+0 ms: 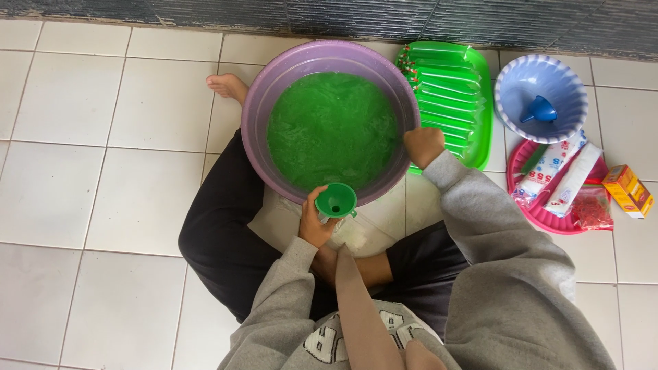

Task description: The person fills small plastic bags with a green liquid from a large basin using a funnel and a ladle, then secures each bag with a rubber band.

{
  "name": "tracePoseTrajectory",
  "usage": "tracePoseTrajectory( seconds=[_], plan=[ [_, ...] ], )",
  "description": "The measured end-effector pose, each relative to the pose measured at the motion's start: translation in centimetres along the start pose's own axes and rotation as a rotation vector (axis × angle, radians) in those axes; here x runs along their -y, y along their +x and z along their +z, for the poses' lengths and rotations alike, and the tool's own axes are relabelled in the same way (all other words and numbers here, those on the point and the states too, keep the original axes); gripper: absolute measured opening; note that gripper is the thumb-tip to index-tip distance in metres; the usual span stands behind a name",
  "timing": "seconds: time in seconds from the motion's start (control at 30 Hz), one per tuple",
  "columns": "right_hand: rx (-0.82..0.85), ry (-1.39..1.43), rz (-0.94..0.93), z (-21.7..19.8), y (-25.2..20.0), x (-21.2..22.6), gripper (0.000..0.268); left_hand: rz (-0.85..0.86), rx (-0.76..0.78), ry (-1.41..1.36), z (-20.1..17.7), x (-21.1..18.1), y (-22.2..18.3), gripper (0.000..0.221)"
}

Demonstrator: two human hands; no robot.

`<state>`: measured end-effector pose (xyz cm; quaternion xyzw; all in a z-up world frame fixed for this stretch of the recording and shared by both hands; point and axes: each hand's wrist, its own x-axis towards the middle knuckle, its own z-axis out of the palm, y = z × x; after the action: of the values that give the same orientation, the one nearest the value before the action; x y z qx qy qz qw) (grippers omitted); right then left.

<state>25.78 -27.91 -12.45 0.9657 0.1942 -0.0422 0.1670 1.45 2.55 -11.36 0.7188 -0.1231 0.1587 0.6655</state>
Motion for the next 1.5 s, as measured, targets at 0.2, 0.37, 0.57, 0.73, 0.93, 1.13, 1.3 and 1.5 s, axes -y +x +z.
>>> tracePoseTrajectory(
  seconds=[0.2, 0.37, 0.57, 0.73, 0.93, 1.13, 1.3, 1.5],
  plan=[
    [-0.320, 0.031, 0.121, -4.7, -2.3, 1.0, 0.025, 0.009, -0.003, -0.014, 0.0, 0.1, -0.1, 0.079],
    [-0.377, 0.027, 0.125, -4.7, -2.3, 1.7, 0.033, 0.000, 0.000, -0.009, 0.0, -0.2, -0.1, 0.078],
    [-0.357, 0.024, 0.146, -2.8, -2.6, 2.2, 0.032, 0.002, 0.003, 0.009, 0.0, 0.0, 0.0, 0.079],
    [-0.361, 0.017, 0.177, -0.1, -2.9, 2.8, 0.026, -0.006, -0.027, 0.004, 0.3, -0.1, 0.0, 0.081],
    [-0.327, -0.004, 0.236, 0.2, -5.3, 4.0, 0.027, 0.013, -0.004, -0.003, 0.0, 0.5, -0.1, 0.081],
    [0.003, 0.209, -0.013, -0.7, -8.0, 4.7, 0.025, 0.014, 0.010, -0.024, -0.1, 0.8, -0.3, 0.079],
    [0.375, 0.512, -0.318, -13.3, -11.1, 6.9, 0.029, 0.002, 0.004, 0.003, -0.1, -0.1, -0.1, 0.079],
    [0.634, 1.017, -0.552, -17.5, -11.6, 4.6, 0.047, -0.016, -0.004, 0.048, 0.1, -0.3, -0.1, 0.078]
  ],
)
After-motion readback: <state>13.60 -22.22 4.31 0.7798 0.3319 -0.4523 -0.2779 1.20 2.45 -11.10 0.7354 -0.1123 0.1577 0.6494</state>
